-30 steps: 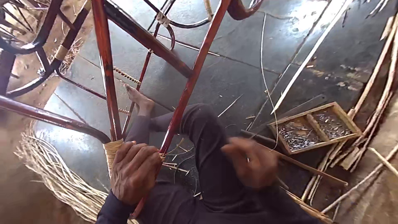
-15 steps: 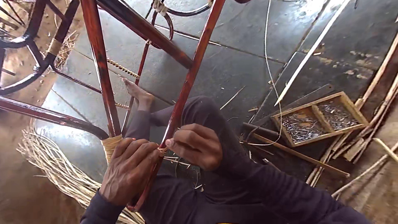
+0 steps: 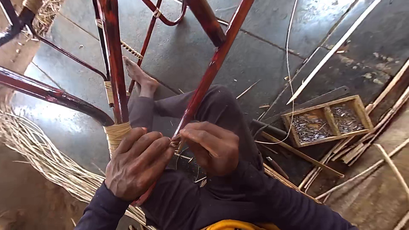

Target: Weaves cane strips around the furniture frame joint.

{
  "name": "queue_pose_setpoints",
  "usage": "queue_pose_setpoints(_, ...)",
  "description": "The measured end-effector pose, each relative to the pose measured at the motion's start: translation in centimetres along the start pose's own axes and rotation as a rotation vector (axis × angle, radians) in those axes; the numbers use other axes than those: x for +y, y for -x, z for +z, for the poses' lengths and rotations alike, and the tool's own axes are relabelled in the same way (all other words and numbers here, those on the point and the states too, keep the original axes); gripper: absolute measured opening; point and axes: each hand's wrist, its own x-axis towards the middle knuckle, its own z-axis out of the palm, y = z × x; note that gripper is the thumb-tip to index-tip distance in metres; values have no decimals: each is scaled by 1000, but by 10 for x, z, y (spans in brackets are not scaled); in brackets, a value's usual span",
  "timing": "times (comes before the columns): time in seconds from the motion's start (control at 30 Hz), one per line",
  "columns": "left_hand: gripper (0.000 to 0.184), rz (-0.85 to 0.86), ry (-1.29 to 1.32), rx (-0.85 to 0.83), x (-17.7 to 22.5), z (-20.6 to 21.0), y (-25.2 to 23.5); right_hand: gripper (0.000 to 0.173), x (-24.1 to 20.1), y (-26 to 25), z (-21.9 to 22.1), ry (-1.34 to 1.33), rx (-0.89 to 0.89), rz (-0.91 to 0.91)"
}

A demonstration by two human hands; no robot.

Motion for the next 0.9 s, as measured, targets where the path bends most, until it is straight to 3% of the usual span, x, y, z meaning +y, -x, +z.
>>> queue_pose_setpoints(0.27,22,-3,21,-6,1,-2,-4,16,5,-49,-12,61,-380,-95)
queue_pose_setpoints(0.6,21,-31,69,38,3,0,-8,19,3,-55,-12,53,-434,-77)
queue_pose_setpoints(0.83,21,-55,93,46,4,-1,-9,11,3,-66,-10,112,-646,29)
queue_pose_setpoints(0.9,20,-59,93,54,4,0,-8,9,7,-71,-12,22,-705,103)
